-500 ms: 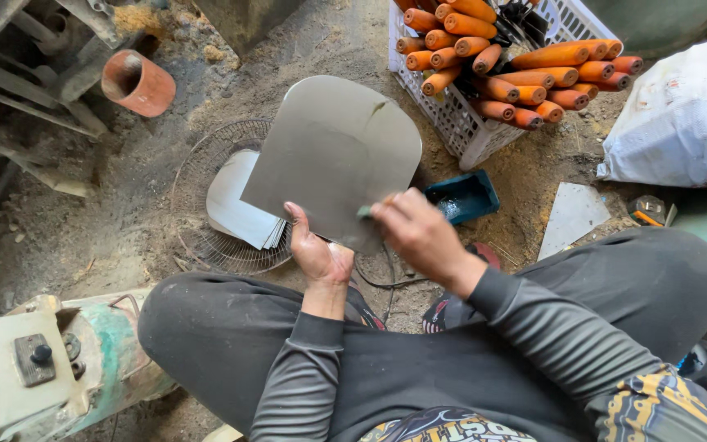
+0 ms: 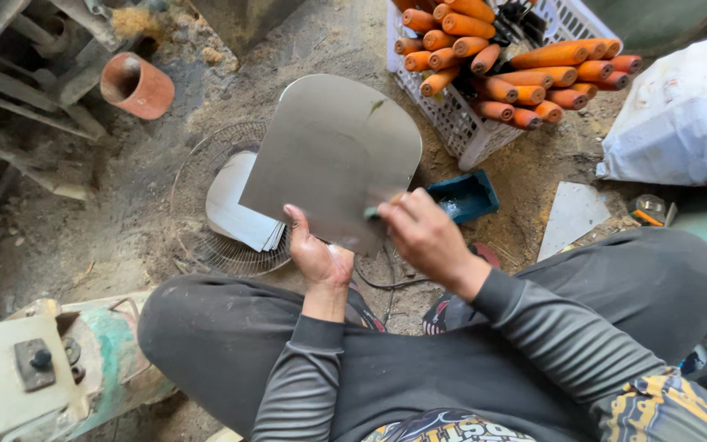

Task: The person sits on the ground and scrubs a stack of curved metal sheets using a green sponge. They repeatedly dip the sponge into a small blue container of water and wipe both sides of each sheet before stacking them on a wire rack.

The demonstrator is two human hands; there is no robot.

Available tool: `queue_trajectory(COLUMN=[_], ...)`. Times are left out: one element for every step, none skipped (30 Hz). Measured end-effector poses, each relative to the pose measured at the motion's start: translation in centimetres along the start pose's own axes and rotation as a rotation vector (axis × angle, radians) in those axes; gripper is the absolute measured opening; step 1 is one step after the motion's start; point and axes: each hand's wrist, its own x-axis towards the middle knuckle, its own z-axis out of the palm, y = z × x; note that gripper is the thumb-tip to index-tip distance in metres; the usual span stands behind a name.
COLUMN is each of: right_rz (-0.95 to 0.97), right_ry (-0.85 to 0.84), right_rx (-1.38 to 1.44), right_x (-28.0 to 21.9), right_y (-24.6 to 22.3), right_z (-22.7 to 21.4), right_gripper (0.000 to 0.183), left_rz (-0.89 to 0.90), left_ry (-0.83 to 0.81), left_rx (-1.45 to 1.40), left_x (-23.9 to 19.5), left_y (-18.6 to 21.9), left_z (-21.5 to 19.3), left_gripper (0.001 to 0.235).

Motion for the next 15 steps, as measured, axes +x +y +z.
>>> queue_trajectory(right_rz=[0.054, 0.091, 0.132, 0.164, 0.195, 0.225, 0.236, 0.246, 0.258, 0.227, 0.196, 0.164, 0.107, 0.05, 0.004], right_ry=[0.029, 0.08, 0.131, 0.162, 0.192, 0.222, 0.228, 0.234, 0.239, 0.224, 0.211, 0.198, 0.177, 0.155, 0.118], right_rx=[-0.026, -0.05, -0.072, -0.109, -0.144, -0.18, -0.192, -0.203, -0.213, -0.202, -0.191, -0.18, -0.142, -0.105, -0.068], right_x=[0.7, 1.3, 1.8, 2.3, 2.6, 2.6, 2.7, 2.7, 2.5, 2.3, 2.1, 1.9, 1.7, 1.4, 0.9], right_y=[1.1, 2.3, 3.4, 4.4, 5.3, 5.8, 6.3, 6.5, 6.1, 5.5, 4.7, 3.7, 2.4, 0.9, -0.7], right_z=[-0.6, -1.2, -1.7, -2.1, -2.5, -2.7, -2.9, -2.9, -2.7, -2.6, -2.3, -2.0, -1.6, -1.0, -0.3], right_gripper=[0.022, 0.019, 0.016, 0.015, 0.013, 0.012, 0.012, 0.012, 0.012, 0.013, 0.013, 0.014, 0.02, 0.025, 0.024], left_rz=[-0.014, -0.027, -0.043, -0.061, -0.078, -0.094, -0.098, -0.102, -0.106, -0.104, -0.102, -0.099, -0.094, -0.089, -0.086], left_ry=[-0.016, -0.032, -0.045, -0.055, -0.065, -0.075, -0.074, -0.072, -0.068, -0.068, -0.071, -0.074, -0.086, -0.097, -0.115], left_rx=[0.002, 0.004, 0.009, 0.016, 0.022, 0.028, 0.033, 0.038, 0.045, 0.038, 0.033, 0.028, 0.026, 0.025, 0.023], left_x=[-0.2, -0.4, -0.6, -0.8, -1.0, -1.1, -1.1, -1.1, -1.2, -1.3, -1.1, -1.0, -1.0, -1.1, -1.0], left_y=[0.1, 0.1, 0.2, 0.2, 0.1, 0.0, -0.1, -0.2, -0.2, -0.3, -0.3, -0.3, -0.4, -0.5, -0.6], left_z=[0.3, 0.5, 0.7, 0.9, 1.1, 1.2, 1.3, 1.3, 1.3, 1.2, 1.1, 1.0, 0.8, 0.6, 0.6], left_gripper=[0.061, 0.06, 0.06, 0.059, 0.059, 0.058, 0.057, 0.057, 0.056, 0.056, 0.056, 0.057, 0.056, 0.056, 0.055])
